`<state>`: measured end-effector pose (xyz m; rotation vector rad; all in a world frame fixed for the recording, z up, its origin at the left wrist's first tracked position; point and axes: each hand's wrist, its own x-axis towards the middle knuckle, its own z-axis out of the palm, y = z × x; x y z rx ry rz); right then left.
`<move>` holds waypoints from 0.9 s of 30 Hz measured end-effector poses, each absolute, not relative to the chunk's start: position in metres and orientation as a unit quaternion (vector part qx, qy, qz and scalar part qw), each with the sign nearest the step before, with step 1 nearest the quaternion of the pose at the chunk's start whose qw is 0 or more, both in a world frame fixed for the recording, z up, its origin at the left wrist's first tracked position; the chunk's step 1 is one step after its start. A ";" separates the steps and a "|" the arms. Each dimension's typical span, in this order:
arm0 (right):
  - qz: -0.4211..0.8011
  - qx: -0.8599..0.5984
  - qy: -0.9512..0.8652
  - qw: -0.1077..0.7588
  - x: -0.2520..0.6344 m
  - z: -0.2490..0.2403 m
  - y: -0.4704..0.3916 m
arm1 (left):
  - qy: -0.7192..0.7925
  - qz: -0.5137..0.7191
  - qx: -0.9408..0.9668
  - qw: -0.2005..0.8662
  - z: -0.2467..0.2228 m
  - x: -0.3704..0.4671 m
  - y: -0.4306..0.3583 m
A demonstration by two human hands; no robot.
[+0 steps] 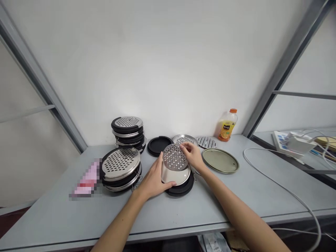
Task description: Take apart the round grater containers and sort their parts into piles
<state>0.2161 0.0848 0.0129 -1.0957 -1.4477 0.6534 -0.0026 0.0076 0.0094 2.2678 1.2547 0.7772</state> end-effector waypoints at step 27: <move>0.682 -0.328 -0.323 0.569 0.212 0.033 0.070 | 0.295 0.506 0.799 -0.138 0.019 0.004 0.003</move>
